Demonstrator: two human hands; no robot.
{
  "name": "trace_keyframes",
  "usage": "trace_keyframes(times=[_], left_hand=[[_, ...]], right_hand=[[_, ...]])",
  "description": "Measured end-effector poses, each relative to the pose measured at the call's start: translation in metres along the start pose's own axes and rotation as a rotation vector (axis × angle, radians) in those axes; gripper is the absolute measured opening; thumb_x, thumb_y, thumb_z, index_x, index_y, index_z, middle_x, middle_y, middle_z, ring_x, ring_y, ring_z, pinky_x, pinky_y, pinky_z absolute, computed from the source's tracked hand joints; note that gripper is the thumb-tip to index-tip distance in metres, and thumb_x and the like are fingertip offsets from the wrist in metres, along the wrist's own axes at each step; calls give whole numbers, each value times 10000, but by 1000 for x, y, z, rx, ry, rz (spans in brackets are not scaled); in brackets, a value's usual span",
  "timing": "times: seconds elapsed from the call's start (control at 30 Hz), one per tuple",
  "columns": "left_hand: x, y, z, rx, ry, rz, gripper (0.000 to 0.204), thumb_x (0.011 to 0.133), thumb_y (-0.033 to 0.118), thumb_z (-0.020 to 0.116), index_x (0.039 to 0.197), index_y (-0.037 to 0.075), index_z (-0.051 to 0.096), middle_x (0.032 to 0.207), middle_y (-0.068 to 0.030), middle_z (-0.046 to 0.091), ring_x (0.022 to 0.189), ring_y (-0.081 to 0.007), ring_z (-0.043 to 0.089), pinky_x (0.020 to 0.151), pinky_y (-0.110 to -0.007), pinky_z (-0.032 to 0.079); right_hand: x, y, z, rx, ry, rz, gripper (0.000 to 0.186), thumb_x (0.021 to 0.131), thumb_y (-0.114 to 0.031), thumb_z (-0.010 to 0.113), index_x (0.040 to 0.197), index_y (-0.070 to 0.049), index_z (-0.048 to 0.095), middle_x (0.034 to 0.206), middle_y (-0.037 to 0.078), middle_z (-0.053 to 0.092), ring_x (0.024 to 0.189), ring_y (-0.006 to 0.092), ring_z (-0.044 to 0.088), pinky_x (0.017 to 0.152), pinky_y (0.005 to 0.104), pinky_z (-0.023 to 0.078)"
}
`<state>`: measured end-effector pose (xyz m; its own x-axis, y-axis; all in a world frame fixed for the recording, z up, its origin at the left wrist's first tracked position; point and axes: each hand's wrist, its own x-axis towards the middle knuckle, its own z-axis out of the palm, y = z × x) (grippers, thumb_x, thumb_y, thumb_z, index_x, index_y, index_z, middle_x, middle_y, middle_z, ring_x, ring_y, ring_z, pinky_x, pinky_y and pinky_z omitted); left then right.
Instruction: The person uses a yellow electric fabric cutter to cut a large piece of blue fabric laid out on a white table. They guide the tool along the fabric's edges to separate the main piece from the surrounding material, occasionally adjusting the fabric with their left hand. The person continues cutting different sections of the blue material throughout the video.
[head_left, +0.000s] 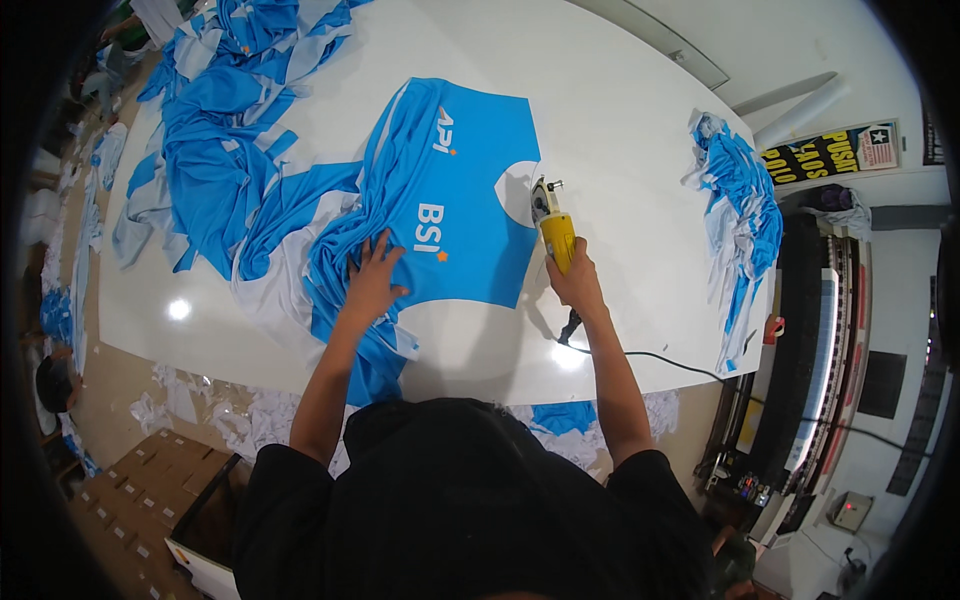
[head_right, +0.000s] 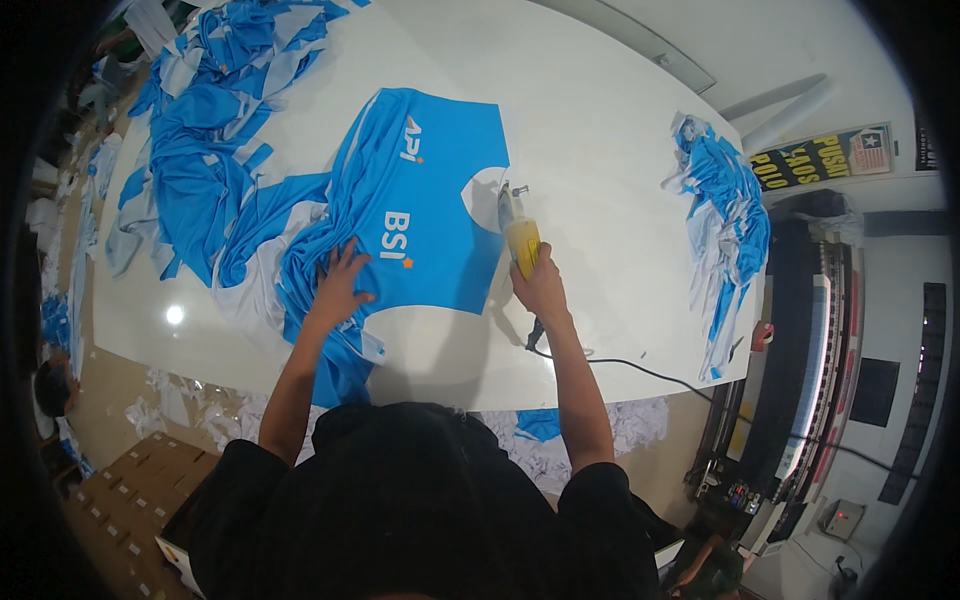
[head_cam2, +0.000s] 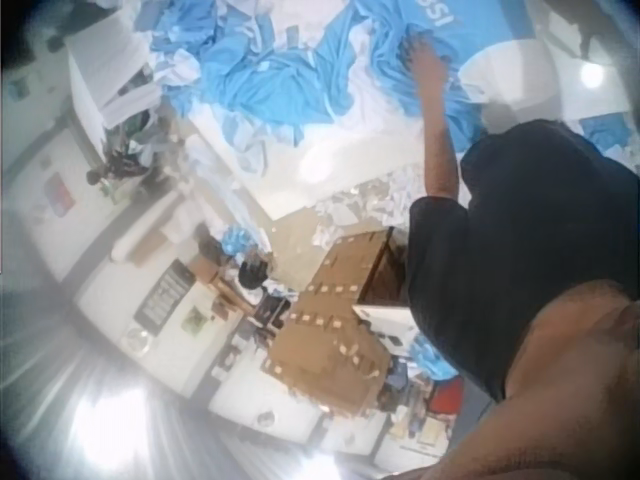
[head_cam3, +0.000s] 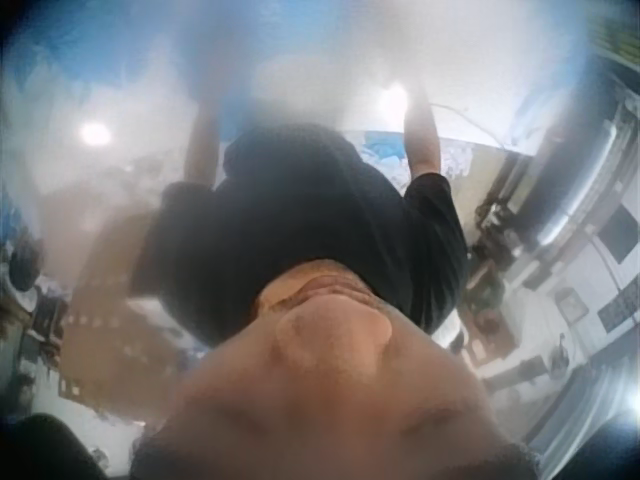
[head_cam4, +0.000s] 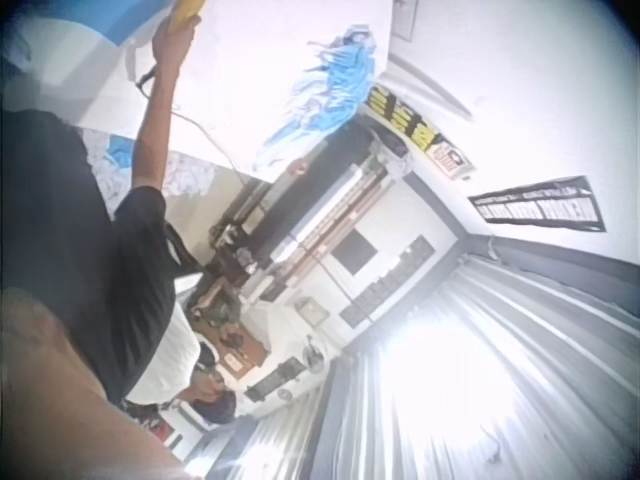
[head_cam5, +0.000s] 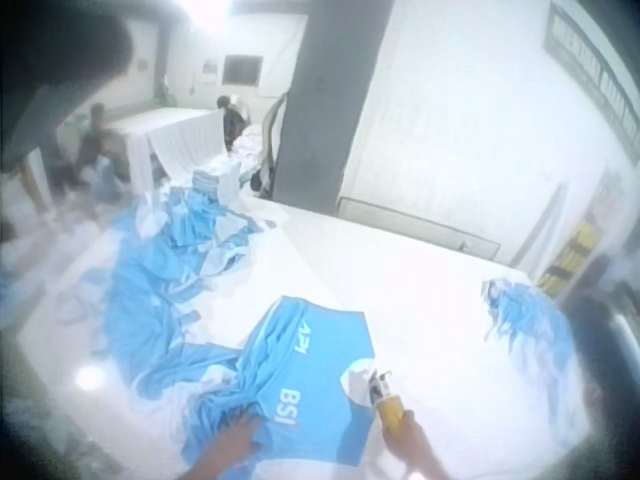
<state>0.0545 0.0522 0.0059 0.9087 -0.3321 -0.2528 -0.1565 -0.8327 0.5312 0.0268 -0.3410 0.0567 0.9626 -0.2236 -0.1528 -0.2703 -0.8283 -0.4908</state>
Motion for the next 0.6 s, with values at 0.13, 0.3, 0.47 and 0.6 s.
trace_keyframes(times=[0.13,0.3,0.47,0.6], left_hand=[[-1,-3,2,-7,21,0,743,734,210,908,1385,183,550,1720,-97,199,1593,-435,114,1184,-795,165],[-1,-2,0,-37,-5,-8,734,751,225,897,1400,182,556,1728,-93,180,1598,-426,90,1192,-789,144],[-1,-5,3,-38,7,-1,753,746,230,903,1408,171,549,1721,-100,184,1592,-433,108,1180,-795,182],[-1,-6,2,-22,9,2,752,750,209,904,1410,164,546,1711,-120,193,1583,-457,121,1168,-795,227]], right_hand=[[15,-28,6,18,-6,123,562,958,-310,677,1279,45,382,947,397,683,851,535,715,718,540,596],[36,-42,17,7,62,173,584,954,-323,686,1271,61,381,1000,420,675,886,550,713,749,539,604],[64,-60,24,-10,102,253,616,939,-344,683,1264,83,380,1025,416,677,908,543,718,762,532,611],[82,-69,31,18,134,300,634,923,-357,672,1266,89,379,1065,411,674,949,526,720,796,520,615]])
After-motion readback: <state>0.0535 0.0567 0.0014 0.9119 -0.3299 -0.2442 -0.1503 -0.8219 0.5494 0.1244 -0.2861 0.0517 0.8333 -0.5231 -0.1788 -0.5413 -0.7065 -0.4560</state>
